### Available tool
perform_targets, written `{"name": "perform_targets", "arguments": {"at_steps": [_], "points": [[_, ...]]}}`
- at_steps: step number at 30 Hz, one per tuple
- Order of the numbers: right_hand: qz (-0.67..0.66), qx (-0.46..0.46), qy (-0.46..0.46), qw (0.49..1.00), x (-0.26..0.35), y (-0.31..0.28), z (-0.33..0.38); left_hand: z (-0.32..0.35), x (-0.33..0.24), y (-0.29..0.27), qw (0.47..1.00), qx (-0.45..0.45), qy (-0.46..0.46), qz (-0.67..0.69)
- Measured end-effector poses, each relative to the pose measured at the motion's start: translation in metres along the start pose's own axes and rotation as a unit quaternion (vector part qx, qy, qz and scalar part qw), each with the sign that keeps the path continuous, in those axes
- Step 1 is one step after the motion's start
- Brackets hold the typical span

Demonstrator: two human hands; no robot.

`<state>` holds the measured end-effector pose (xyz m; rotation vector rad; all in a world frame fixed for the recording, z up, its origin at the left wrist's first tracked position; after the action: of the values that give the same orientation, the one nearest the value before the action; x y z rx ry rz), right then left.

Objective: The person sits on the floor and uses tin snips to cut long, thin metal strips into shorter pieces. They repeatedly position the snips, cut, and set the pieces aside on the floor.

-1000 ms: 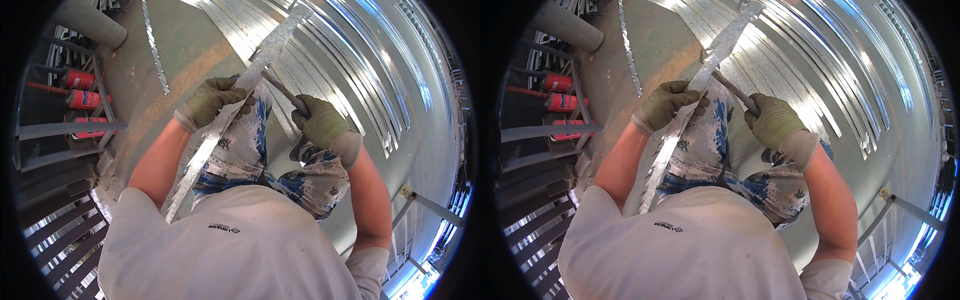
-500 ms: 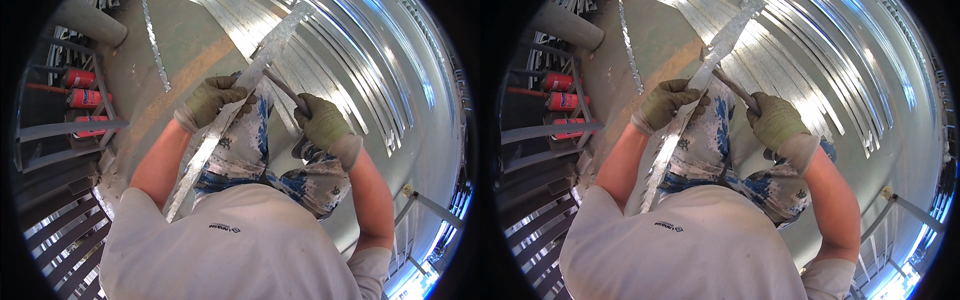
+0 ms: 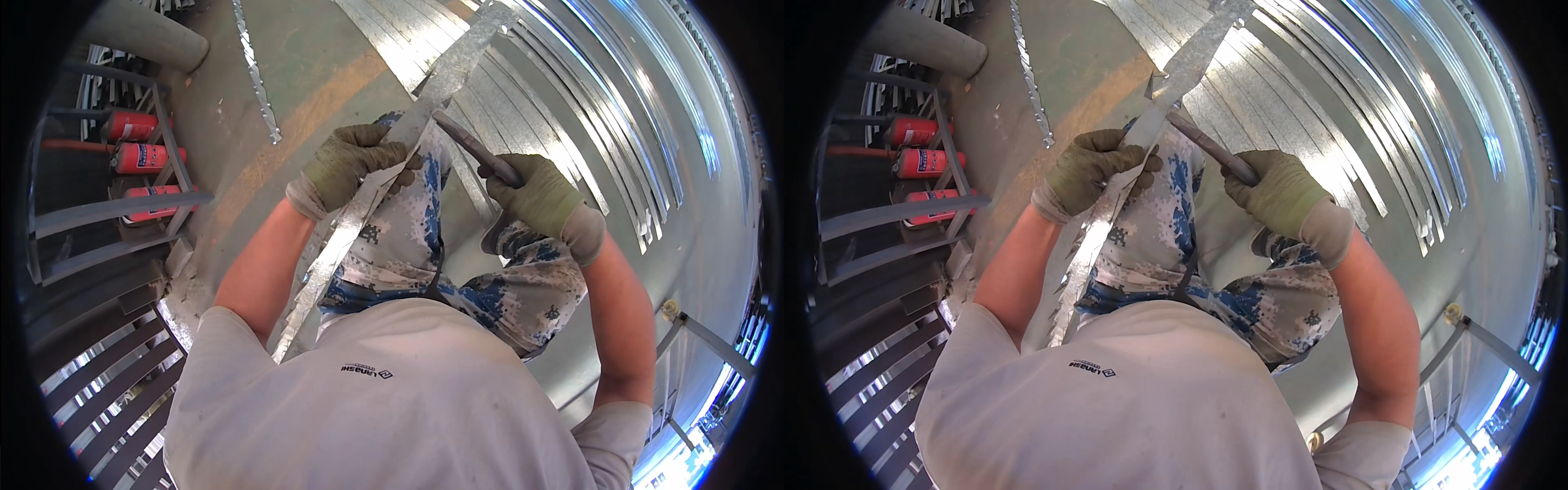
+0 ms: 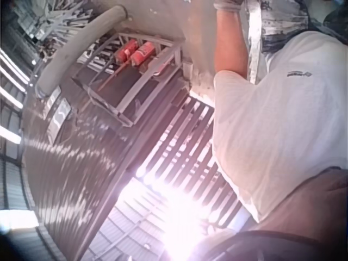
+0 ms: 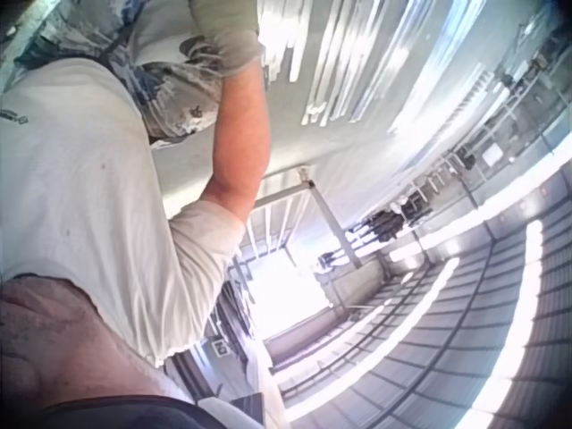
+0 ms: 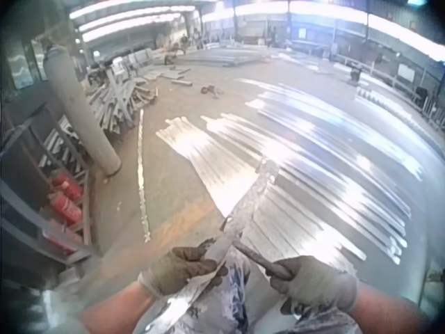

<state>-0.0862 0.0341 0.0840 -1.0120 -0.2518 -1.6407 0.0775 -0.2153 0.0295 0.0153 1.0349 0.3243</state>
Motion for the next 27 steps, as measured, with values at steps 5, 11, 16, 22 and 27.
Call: {"name": "perform_targets", "arguments": {"at_steps": [5, 11, 16, 22, 27], "points": [[-0.083, 0.028, 0.027, 0.996, -0.004, -0.007, -0.001, -0.001, 0.0, 0.001, 1.0, 0.002, 0.009, -0.008], [-0.224, 0.14, 0.041, 0.964, -0.02, -0.017, -0.014, -0.003, 0.002, 0.001, 1.0, -0.006, 0.008, -0.02], [-0.302, 0.187, 0.072, 0.932, -0.015, -0.02, -0.012, -0.003, 0.002, 0.002, 1.0, -0.015, -0.003, -0.022], [-0.362, 0.213, 0.102, 0.902, -0.014, -0.02, -0.008, -0.004, -0.003, 0.003, 1.0, -0.01, -0.022, -0.018], [-0.359, 0.251, 0.108, 0.892, -0.006, -0.024, -0.008, -0.006, 0.001, 0.002, 0.999, -0.007, -0.017, -0.043]]}}
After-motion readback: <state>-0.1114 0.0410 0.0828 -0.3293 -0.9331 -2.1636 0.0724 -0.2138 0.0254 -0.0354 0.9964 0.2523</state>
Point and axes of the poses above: each hand's wrist, its own z-axis away from the middle knuckle, its own y-axis out of the palm, x = y × z, the point moved 3 cm from there along -z, towards the middle knuckle, and after that the axes turned 12 degrees about -z, right-handed, at the moved point
